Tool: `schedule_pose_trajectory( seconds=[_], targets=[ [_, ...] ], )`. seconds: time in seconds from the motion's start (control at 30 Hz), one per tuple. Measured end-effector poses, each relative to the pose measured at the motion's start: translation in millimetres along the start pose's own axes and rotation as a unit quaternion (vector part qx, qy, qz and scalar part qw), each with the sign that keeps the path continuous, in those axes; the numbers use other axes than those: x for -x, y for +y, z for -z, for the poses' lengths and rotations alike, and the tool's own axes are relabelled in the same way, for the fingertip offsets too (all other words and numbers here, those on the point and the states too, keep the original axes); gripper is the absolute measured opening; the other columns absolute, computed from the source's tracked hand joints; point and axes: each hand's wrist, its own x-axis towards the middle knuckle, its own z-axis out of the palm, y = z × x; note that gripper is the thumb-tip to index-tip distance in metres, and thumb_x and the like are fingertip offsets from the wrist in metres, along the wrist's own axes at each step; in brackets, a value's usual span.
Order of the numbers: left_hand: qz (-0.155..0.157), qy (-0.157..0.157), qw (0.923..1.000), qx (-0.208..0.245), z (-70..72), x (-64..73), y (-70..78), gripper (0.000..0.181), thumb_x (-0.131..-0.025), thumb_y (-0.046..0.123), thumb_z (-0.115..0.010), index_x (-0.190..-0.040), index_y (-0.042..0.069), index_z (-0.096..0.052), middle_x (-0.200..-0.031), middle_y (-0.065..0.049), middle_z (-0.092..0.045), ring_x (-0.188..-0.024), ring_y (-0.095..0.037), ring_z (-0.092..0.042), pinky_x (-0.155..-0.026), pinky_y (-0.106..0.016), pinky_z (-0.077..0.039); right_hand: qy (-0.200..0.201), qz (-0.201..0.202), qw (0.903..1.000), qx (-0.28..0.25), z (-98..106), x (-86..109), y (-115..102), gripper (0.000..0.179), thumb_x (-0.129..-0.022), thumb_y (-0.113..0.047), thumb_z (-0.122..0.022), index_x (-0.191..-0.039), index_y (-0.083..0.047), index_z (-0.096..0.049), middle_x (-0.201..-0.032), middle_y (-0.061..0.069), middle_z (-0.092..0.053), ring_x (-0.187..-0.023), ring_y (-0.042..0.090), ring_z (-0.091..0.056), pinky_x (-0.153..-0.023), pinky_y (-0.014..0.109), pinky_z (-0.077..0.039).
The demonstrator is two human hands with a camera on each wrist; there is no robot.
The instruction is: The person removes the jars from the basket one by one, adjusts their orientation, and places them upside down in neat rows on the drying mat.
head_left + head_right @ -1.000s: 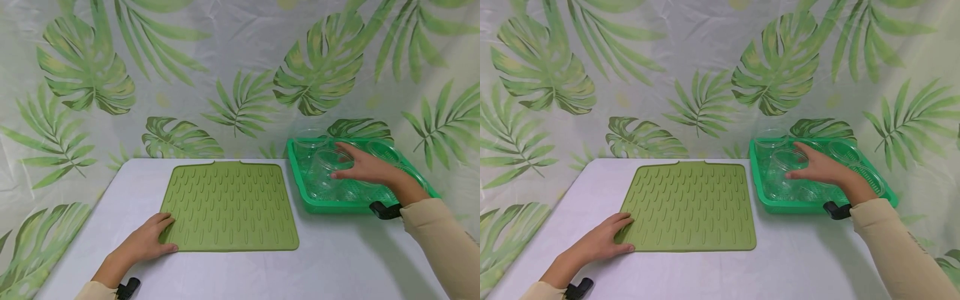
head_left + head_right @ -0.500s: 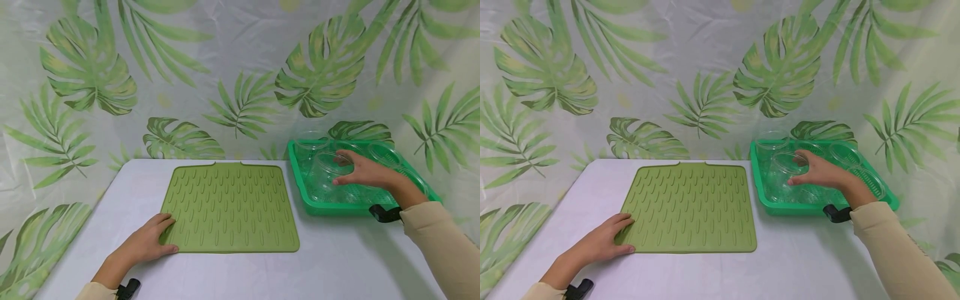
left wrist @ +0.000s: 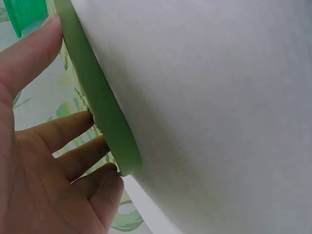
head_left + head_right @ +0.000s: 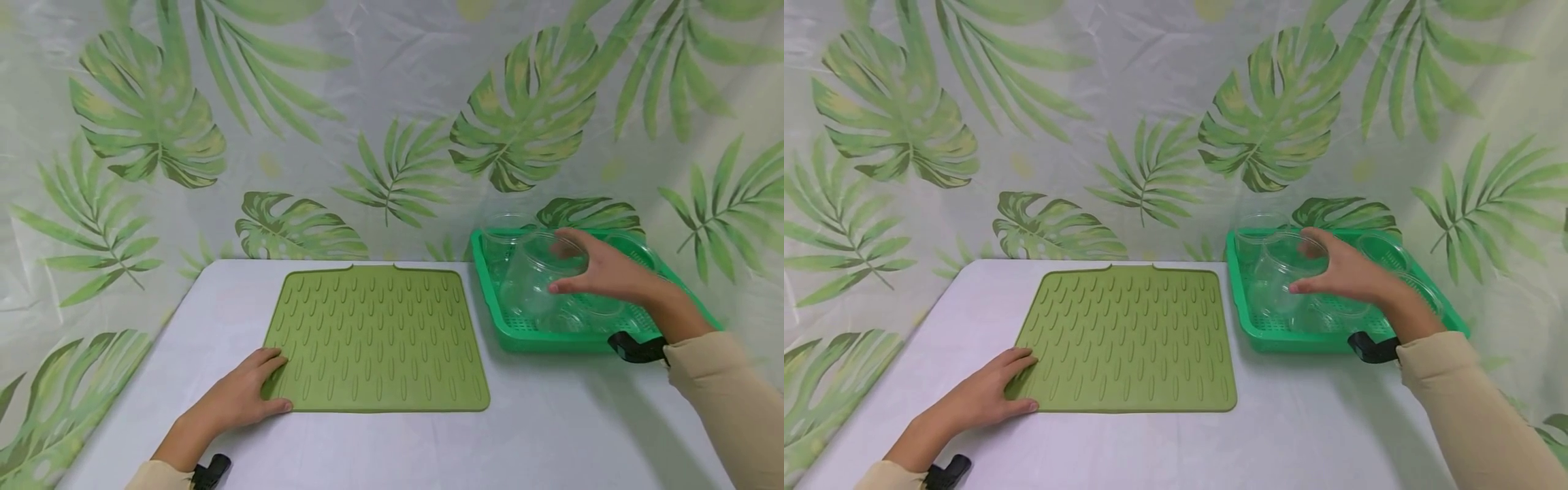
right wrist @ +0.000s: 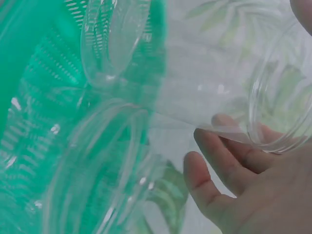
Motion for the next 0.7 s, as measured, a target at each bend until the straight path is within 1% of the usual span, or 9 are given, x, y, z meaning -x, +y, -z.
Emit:
schedule_pose_trajectory(
  seconds=[0.13,0.27,0.33,0.53,0.63,0.67,0.7],
  targets=[
    [0.000,-0.001,1.0000,0.001,0.2,-0.6,-0.8,0.083,-0.076,0.047,-0.082,-0.138,0.000,-0.055,-0.146,-0.021,-0.048,-0.136,-0.043,-0.046,-0.106,-0.056,-0.046,0.004,0.005,0.9997,-0.022,6,3.2,-8,0.103,-0.088,-0.024,-0.076,-0.160,-0.009,-0.003,-0.153,0.028,-0.034,-0.138,0.050,-0.037,-0.099,0.064,-0.046],
    [0.000,-0.003,1.0000,0.001,-0.9,-1.2,-2.0,0.083,-0.076,0.047,-0.081,-0.138,0.000,-0.054,-0.146,-0.021,-0.048,-0.136,-0.043,-0.046,-0.106,-0.056,-0.046,0.003,0.012,0.9992,-0.038,7,4.9,-14,0.103,-0.089,-0.020,-0.075,-0.160,-0.011,-0.002,-0.155,0.029,-0.032,-0.137,0.052,-0.038,-0.099,0.064,-0.047],
    [0.000,-0.001,1.0000,0.001,-1.4,-1.4,-2.3,0.083,-0.076,0.047,-0.081,-0.138,-0.001,-0.054,-0.146,-0.021,-0.048,-0.136,-0.043,-0.046,-0.107,-0.056,-0.046,0.006,0.019,0.9990,-0.039,6,4.8,-16,0.103,-0.088,-0.018,-0.076,-0.160,-0.012,-0.002,-0.156,0.027,-0.031,-0.137,0.050,-0.039,-0.100,0.063,-0.046],
    [-0.002,0.001,1.0000,0.006,-1.1,-1.0,-1.2,0.082,-0.076,0.047,-0.081,-0.138,-0.001,-0.054,-0.146,-0.021,-0.048,-0.136,-0.043,-0.046,-0.106,-0.056,-0.046,0.029,0.037,0.9979,-0.046,1,2.2,-21,0.105,-0.085,-0.013,-0.079,-0.159,-0.010,-0.005,-0.158,0.020,-0.031,-0.140,0.044,-0.035,-0.104,0.062,-0.038],
    [-0.001,-0.001,0.9999,0.010,-0.5,-1.0,-0.6,0.082,-0.076,0.046,-0.081,-0.138,-0.001,-0.054,-0.146,-0.021,-0.048,-0.136,-0.043,-0.046,-0.106,-0.056,-0.046,0.035,0.040,0.9972,-0.053,0,0.9,-24,0.104,-0.084,-0.012,-0.079,-0.158,-0.008,-0.006,-0.158,0.019,-0.032,-0.139,0.044,-0.037,-0.104,0.061,-0.038],
    [-0.001,-0.001,0.9999,0.011,-0.4,-1.0,-0.4,0.082,-0.076,0.046,-0.081,-0.138,-0.001,-0.054,-0.146,-0.020,-0.048,-0.136,-0.043,-0.046,-0.106,-0.056,-0.046,0.037,0.041,0.9971,-0.053,0,0.6,-24,0.103,-0.084,-0.012,-0.079,-0.158,-0.008,-0.007,-0.158,0.019,-0.032,-0.139,0.043,-0.038,-0.104,0.060,-0.039],
    [0.000,-0.002,0.9999,0.012,-0.5,-1.1,-0.5,0.082,-0.077,0.046,-0.081,-0.138,-0.001,-0.054,-0.146,-0.020,-0.048,-0.136,-0.043,-0.046,-0.106,-0.056,-0.046,0.037,0.041,0.9971,-0.052,0,0.4,-25,0.102,-0.084,-0.012,-0.079,-0.158,-0.008,-0.008,-0.158,0.018,-0.032,-0.138,0.042,-0.039,-0.104,0.055,-0.041]
  ],
)
